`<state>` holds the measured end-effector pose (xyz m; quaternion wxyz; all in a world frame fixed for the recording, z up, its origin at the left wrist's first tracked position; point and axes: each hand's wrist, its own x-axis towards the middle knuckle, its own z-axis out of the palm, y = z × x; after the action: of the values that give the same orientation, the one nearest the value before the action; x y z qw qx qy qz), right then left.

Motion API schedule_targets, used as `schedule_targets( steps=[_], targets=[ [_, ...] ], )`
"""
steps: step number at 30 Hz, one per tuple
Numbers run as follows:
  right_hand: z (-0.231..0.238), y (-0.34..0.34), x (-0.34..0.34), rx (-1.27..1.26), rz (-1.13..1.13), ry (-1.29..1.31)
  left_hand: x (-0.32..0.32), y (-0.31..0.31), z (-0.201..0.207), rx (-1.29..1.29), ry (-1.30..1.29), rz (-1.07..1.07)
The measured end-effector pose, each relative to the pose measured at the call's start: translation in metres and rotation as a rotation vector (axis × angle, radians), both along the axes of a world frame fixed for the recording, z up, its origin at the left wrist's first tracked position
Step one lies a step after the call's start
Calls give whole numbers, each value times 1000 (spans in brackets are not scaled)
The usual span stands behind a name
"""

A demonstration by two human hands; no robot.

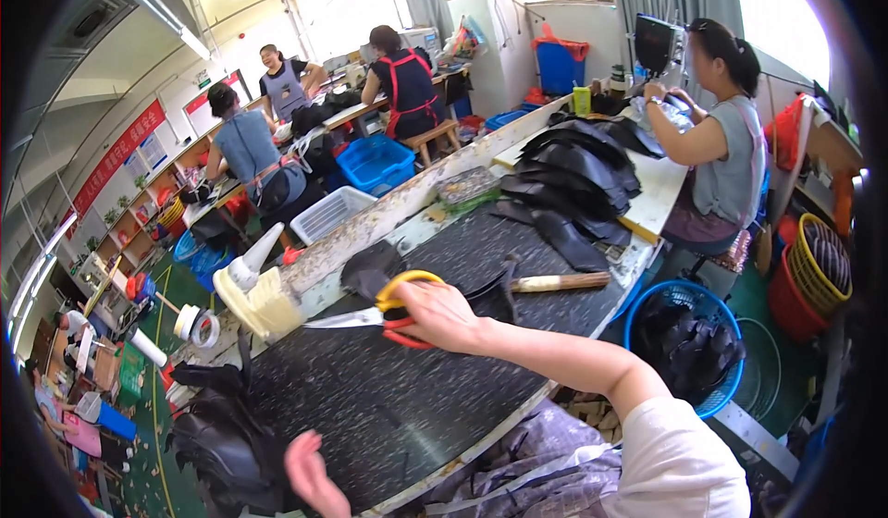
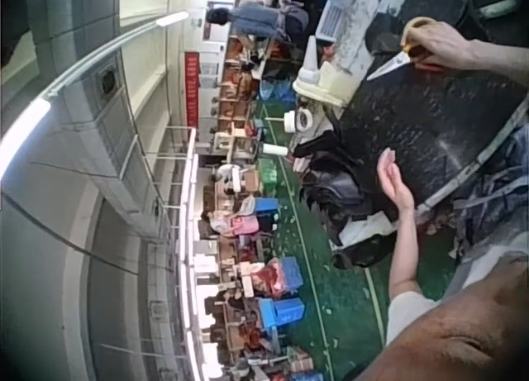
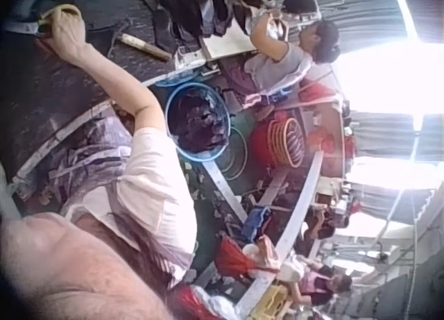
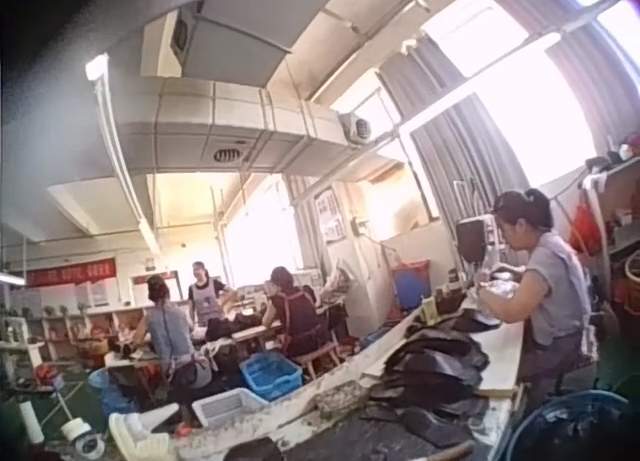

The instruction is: Trim excess material from black shoe components using scissors and then bundle them together with white fabric strips.

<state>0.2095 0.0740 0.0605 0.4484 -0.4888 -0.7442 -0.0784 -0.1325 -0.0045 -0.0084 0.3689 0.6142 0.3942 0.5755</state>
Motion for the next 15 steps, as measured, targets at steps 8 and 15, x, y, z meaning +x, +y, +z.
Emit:
schedule_targets(
  steps=[8, 15],
  targets=[
    [-85, -103, 28, 7, 324, -195, 165, 71, 41, -281, -81, -536],
    [-77, -121, 32, -124, 318, -27, 195, 74, 64, -312, -376, -350]
  ],
)
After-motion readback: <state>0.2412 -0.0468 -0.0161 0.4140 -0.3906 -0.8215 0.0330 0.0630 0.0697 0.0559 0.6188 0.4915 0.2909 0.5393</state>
